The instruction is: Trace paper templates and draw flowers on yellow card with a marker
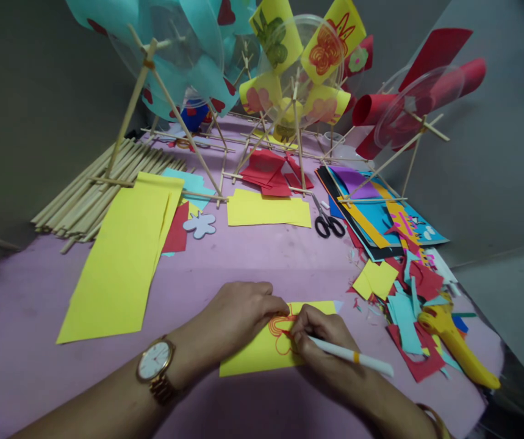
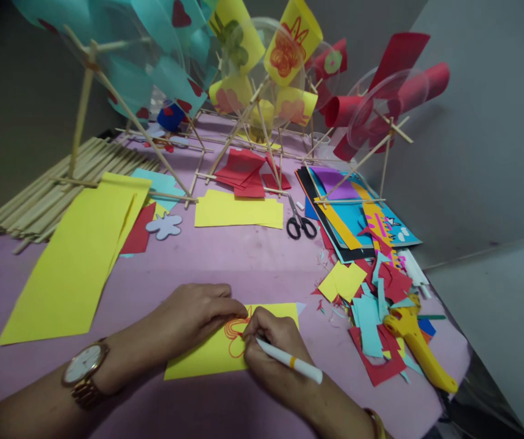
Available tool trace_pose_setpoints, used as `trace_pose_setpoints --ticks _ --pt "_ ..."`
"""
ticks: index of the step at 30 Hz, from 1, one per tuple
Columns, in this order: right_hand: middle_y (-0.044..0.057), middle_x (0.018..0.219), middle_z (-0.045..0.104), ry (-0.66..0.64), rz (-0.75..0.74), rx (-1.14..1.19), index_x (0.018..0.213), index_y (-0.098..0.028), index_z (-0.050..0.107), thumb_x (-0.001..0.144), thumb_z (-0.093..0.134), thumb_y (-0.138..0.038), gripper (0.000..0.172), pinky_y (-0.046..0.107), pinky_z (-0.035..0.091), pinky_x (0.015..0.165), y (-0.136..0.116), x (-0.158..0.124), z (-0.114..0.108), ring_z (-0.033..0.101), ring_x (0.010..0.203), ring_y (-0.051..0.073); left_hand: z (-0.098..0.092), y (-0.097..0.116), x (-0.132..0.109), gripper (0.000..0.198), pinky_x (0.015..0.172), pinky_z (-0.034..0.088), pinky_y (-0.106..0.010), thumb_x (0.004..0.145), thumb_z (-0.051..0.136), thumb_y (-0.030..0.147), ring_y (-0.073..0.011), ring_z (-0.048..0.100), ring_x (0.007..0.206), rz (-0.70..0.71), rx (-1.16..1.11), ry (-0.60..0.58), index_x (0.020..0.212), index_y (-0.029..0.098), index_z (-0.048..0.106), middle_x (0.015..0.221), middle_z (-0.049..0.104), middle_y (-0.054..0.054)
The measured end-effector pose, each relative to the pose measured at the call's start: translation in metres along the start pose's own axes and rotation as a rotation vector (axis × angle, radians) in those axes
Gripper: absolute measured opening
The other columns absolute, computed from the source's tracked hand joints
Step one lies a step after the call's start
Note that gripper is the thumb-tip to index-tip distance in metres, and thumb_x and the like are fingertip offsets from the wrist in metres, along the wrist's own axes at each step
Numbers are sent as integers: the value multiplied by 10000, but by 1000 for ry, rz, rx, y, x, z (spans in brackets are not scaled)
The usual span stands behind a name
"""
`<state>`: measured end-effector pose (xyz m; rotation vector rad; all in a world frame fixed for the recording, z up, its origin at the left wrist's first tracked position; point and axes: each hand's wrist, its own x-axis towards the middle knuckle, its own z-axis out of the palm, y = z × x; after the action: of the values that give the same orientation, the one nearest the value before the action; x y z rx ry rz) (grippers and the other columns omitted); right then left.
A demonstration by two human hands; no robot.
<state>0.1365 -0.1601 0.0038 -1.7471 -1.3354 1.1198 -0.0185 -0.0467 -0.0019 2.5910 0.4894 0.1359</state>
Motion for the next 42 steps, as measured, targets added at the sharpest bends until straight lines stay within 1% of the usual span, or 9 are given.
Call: trace_pose_setpoints --ticks 6,10,12,15,18,23,33,38,42 --pt "-56 494 409 -1 -20 31 646 -210 482 687 441 -270 83 230 227 437 3 -2 0 328 442 106 -1 0 0 191 563 298 -235 903 544 191 -129 546 672 -1 -9 5 1008 304 657 767 582 37" --pt "-52 493 423 16 -2 53 632 -208 489 671 448 -268 82 230 233 438 3 -2 0 344 442 109 -1 1 0 195 558 293 -236 897 550 187 -130 548 676 -3 -5 -5 1009 303 660 772 585 35" --pt "-62 480 398 51 13 110 622 -209 485 662 450 -275 85 227 226 432 3 -1 -2 331 439 107 -2 1 0 197 556 291 -237 899 546 189 -132 552 678 -10 -2 -8 1011 306 659 771 586 34" --pt "-74 472 366 154 40 190 596 -217 462 656 449 -267 79 219 219 428 8 -1 -6 314 448 103 -2 1 0 199 554 290 -239 899 540 186 -134 556 678 -13 6 -7 1010 303 656 771 588 32" --pt "-78 473 357 195 48 191 590 -216 458 662 459 -254 81 216 212 427 11 -3 -9 306 455 101 -2 1 0 198 562 296 -240 896 539 177 -135 560 688 -7 9 -4 1003 297 654 776 591 32" --pt "-72 497 384 145 -26 108 642 -205 490 698 449 -237 76 222 244 442 11 -6 -5 340 461 107 -3 0 0 189 567 300 -234 895 545 181 -128 559 691 -7 -10 0 995 298 656 784 591 35" --pt "-67 501 411 115 -49 -11 681 -205 490 734 437 -223 77 218 268 443 11 -6 -1 378 449 109 -1 0 -2 203 561 304 -232 899 526 184 -126 556 681 9 -8 15 996 306 657 786 597 35" --pt "-67 507 419 103 -76 -12 700 -205 493 752 447 -208 70 215 269 445 13 -5 -2 378 449 104 -2 1 -1 209 573 319 -231 899 522 182 -129 566 695 9 -18 5 1007 302 655 799 599 30" --pt "-69 496 418 91 -64 -15 699 -209 497 756 454 -219 72 212 263 435 13 -5 -1 379 437 104 -2 1 0 199 569 314 -232 903 528 186 -133 568 697 -6 -20 -5 1000 300 659 794 599 29"
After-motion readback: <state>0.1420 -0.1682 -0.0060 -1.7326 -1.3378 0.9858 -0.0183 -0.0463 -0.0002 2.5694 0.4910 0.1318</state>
